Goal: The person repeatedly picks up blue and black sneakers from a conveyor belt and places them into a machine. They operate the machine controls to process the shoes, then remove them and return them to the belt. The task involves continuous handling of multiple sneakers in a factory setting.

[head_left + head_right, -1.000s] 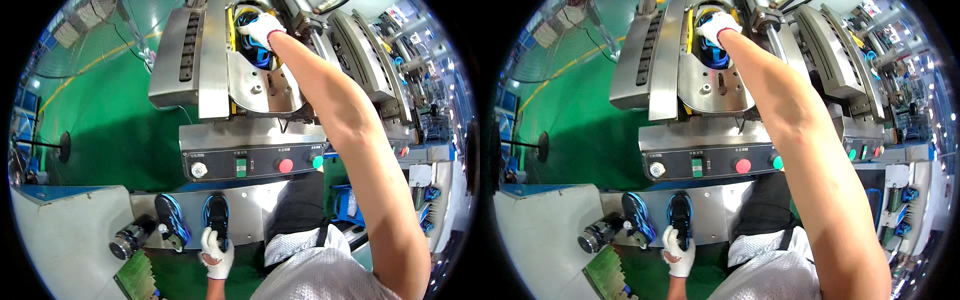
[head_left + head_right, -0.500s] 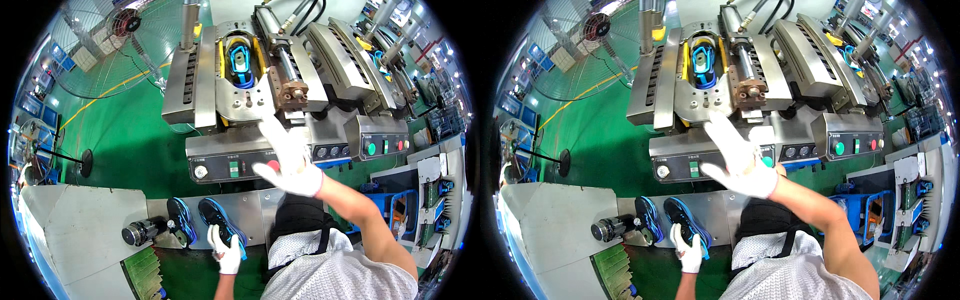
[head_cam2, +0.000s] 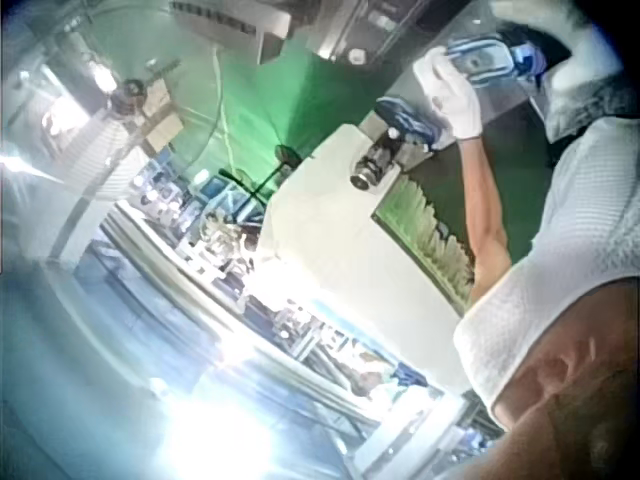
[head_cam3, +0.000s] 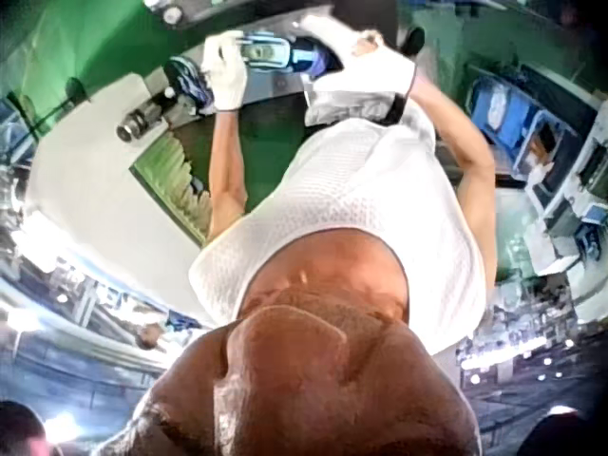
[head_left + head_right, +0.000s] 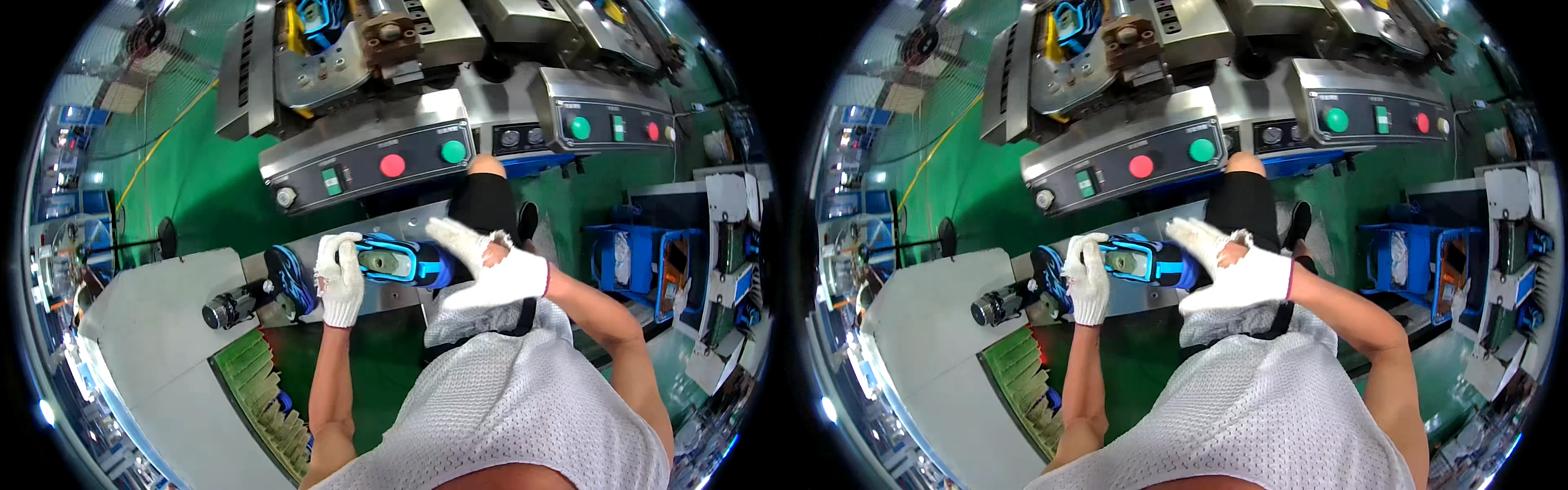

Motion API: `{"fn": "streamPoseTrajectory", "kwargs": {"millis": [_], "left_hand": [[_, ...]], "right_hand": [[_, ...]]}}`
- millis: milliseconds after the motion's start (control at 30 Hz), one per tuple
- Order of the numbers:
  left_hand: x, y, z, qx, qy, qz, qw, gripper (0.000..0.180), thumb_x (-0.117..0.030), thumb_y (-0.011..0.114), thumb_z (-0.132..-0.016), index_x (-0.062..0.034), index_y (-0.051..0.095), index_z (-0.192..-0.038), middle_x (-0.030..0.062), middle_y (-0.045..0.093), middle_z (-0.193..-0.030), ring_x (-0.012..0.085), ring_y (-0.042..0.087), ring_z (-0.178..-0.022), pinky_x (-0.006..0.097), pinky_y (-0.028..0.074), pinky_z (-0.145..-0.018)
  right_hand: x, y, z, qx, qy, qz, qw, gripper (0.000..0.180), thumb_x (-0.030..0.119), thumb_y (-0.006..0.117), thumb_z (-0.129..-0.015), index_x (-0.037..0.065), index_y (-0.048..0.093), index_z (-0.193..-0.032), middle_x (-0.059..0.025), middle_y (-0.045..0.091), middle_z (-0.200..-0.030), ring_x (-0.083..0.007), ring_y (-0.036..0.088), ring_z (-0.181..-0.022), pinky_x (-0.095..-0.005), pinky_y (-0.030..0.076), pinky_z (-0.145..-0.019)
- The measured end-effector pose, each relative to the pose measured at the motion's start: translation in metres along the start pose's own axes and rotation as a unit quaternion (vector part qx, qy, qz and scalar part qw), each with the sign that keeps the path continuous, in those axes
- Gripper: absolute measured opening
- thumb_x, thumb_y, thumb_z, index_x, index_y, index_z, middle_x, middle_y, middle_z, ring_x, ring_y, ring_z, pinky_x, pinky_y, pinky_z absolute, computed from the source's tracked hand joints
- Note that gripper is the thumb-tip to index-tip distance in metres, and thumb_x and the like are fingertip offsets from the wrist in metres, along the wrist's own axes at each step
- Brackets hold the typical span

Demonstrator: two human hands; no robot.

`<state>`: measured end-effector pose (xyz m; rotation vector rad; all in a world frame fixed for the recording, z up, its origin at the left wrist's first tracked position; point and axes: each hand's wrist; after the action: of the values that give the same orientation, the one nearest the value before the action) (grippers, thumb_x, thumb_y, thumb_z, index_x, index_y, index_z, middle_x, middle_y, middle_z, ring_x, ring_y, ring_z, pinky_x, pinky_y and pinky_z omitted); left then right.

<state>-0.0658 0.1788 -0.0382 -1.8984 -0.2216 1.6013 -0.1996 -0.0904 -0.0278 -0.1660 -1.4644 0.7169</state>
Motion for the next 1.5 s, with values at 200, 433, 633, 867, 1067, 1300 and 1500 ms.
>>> {"fn": "streamPoseTrajectory", "kwargs": {"millis": [200, 433, 633, 867, 1067, 1300, 1500], "left_hand": [[-0.087, 0.091, -0.021, 0.103, -0.034, 0.081, 0.991, 0.031, -0.023, 0.05, -0.111, -0.006, 0.072, -0.1, 0.0034, 0.064, -0.081, 0.0108, 0.053, -0.073, 0.03, 0.045, -0.069], [-0.229, 0.211, -0.011, 0.354, 0.047, 0.174, 0.918, 0.033, -0.03, 0.049, -0.112, -0.005, 0.067, -0.123, 0.0058, 0.066, -0.096, 0.0099, 0.059, -0.073, 0.026, 0.049, -0.064], [-0.281, 0.263, 0.03, 0.476, 0.21, 0.309, 0.796, 0.055, 0.003, 0.047, -0.101, 0.0014, 0.04, -0.155, 0.0202, 0.051, -0.15, 0.0237, 0.066, -0.113, 0.035, 0.059, -0.092], [-0.247, 0.308, 0.048, 0.504, 0.306, 0.134, 0.796, 0.052, 0.003, 0.071, -0.091, -0.001, 0.055, -0.141, 0.017, 0.061, -0.128, 0.0241, 0.071, -0.1, 0.033, 0.059, -0.082], [-0.182, 0.329, 0.055, 0.516, 0.232, 0.015, 0.824, 0.05, -0.004, 0.078, -0.09, 0.0003, 0.06, -0.136, 0.0185, 0.061, -0.132, 0.0269, 0.072, -0.102, 0.036, 0.06, -0.084], [-0.146, 0.32, 0.049, 0.49, 0.142, -0.02, 0.86, 0.045, -0.03, 0.074, -0.096, -0.0057, 0.064, -0.133, 0.0182, 0.067, -0.125, 0.032, 0.073, -0.102, 0.042, 0.059, -0.084], [-0.107, 0.25, 0.029, 0.282, 0.167, 0.012, 0.945, 0.024, -0.016, 0.07, -0.101, -0.0033, 0.067, -0.121, 0.0131, 0.069, -0.107, 0.0228, 0.071, -0.084, 0.038, 0.058, -0.076]], "right_hand": [[-0.022, -0.003, 0.063, -0.12, 0.074, -0.019, 0.99, 0.106, 0.06, 0.083, -0.081, -0.006, 0.043, -0.154, -0.0244, 0.057, -0.149, -0.0351, 0.059, -0.135, -0.0391, 0.047, -0.113], [-0.013, -0.006, 0.215, -0.382, 0.116, -0.357, 0.844, 0.095, 0.033, 0.087, -0.088, -0.002, 0.036, -0.16, -0.0155, 0.057, -0.153, -0.0229, 0.056, -0.138, -0.0353, 0.042, -0.118], [-0.004, 0.002, 0.312, -0.779, 0.056, -0.4, 0.479, 0.078, 0.011, 0.083, -0.088, 0.004, 0.042, -0.154, -0.0116, 0.059, -0.144, -0.0233, 0.059, -0.129, -0.0412, 0.046, -0.114], [-0.148, -0.158, 0.464, -0.941, 0.202, 0.006, 0.272, 0.085, 0.044, 0.074, -0.087, -0.005, 0.046, -0.15, -0.0228, 0.06, -0.141, -0.0337, 0.058, -0.13, -0.0424, 0.046, -0.112], [-0.259, -0.311, 0.608, -0.799, 0.542, 0.159, 0.207, 0.113, 0.082, 0.066, -0.079, -0.003, 0.052, -0.152, -0.0301, 0.057, -0.149, -0.0409, 0.056, -0.139, -0.0452, 0.043, -0.116], [-0.308, -0.357, 0.698, -0.803, 0.472, 0.027, 0.362, 0.091, 0.053, 0.087, -0.082, -0.002, 0.056, -0.148, -0.0128, 0.068, -0.136, -0.0291, 0.07, -0.111, -0.0505, 0.058, -0.094], [-0.257, -0.256, 0.546, -0.761, 0.452, -0.005, 0.465, 0.068, 0.031, 0.07, -0.104, -0.003, 0.043, -0.156, -0.0166, 0.068, -0.123, -0.0213, 0.069, -0.095, -0.0353, 0.061, -0.085]]}}
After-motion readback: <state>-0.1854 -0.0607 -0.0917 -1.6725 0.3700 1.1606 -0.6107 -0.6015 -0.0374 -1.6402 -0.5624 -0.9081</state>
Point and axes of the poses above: each hand's wrist, its own z-axis away from the middle knuckle, its own y-axis out of the palm, x = y × z
